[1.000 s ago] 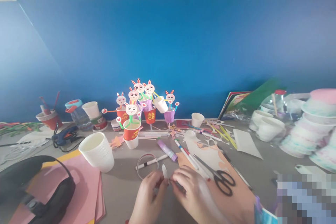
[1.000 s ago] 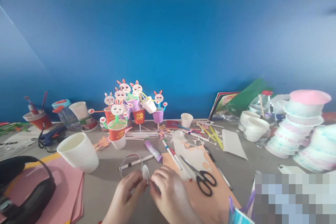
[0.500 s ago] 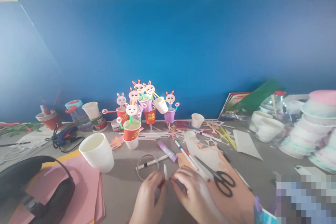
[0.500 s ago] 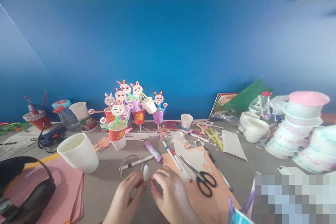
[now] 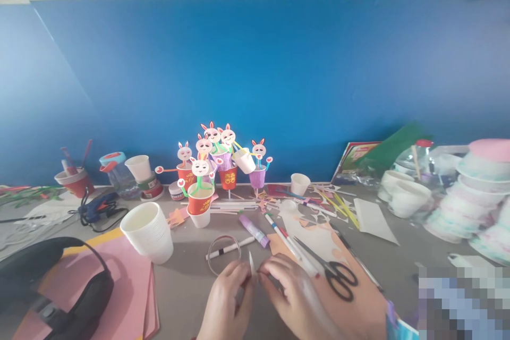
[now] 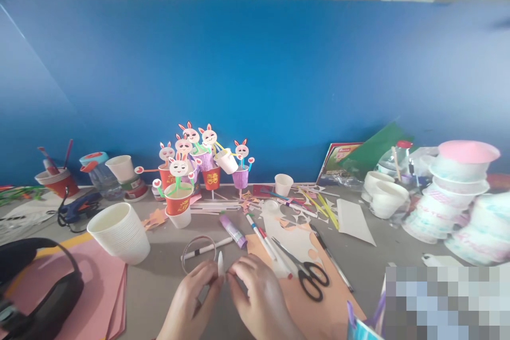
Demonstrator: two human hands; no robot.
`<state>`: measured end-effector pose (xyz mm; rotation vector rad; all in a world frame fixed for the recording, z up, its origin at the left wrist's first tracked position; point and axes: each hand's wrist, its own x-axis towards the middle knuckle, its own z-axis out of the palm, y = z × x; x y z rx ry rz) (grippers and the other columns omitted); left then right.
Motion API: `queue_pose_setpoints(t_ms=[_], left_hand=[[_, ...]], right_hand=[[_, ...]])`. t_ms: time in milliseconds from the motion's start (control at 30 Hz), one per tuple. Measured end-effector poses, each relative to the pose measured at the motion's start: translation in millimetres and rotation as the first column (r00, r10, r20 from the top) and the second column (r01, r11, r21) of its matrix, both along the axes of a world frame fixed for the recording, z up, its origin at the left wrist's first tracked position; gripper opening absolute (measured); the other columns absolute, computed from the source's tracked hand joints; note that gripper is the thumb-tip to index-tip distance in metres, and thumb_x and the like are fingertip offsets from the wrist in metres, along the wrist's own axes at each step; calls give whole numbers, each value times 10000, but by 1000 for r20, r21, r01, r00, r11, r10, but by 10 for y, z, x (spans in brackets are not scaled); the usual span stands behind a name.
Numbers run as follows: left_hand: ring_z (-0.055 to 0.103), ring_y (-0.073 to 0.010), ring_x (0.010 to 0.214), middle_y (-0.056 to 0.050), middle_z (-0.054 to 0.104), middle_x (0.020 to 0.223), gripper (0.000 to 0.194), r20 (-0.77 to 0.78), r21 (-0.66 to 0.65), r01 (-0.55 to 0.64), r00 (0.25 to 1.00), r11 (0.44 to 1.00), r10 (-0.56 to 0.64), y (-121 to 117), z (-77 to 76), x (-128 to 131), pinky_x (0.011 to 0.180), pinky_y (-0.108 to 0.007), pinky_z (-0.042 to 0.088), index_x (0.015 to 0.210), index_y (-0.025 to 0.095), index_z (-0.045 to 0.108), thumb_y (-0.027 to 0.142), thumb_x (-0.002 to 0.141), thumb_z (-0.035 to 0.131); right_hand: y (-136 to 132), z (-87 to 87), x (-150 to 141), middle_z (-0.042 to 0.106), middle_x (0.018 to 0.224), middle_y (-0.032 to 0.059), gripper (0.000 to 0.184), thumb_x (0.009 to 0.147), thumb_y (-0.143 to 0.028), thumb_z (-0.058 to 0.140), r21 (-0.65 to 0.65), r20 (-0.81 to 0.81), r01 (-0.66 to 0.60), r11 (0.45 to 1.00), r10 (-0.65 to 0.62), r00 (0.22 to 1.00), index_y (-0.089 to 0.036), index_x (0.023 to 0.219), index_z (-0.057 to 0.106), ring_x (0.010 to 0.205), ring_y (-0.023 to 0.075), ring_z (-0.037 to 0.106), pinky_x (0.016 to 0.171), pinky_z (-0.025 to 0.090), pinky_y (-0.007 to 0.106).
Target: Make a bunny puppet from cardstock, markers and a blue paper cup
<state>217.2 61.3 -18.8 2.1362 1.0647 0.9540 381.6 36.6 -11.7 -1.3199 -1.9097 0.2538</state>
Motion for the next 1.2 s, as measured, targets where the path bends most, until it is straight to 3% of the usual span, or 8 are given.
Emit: queue_pose_setpoints(t_ms=[233,600,867,1200], left_hand=[[510,-166,638,-6,498,700,257,46,-17,-11,999,1000,12,4,-12,-8,598,-233,404,713,237,365,228,969,370],[510,-165,612,-2,528,654,293,19,-90,-65,998,994,67,27,-15,18,579,-234,389,680,225,411,280,967,383],[538,-167,609,-11,545,663,300,30,-52,-68,997,996,70,38,-3,-2,581,-232,414,683,222,449,279,973,395],[502,-156,597,3,499,674,285,17,5,-48,999,999,48,6,-35,16,574,-223,402,692,233,388,244,977,379]], right_hand=[[7,-44,-1,653,757,14,207,945,-110,459,32,-25,8,999,-7,1000,-233,824,573,723,191,626,636,476,269],[-27,-63,-96,624,721,29,241,931,-80,436,207,200,60,977,-102,974,-215,773,556,693,209,582,626,409,308],[-9,6,-30,642,723,-1,174,895,-92,518,161,51,49,986,-58,997,-232,802,563,666,177,611,598,445,261],[-19,-50,-43,603,688,-10,185,883,-89,492,165,56,86,983,-96,994,-235,769,500,652,179,588,584,411,260]])
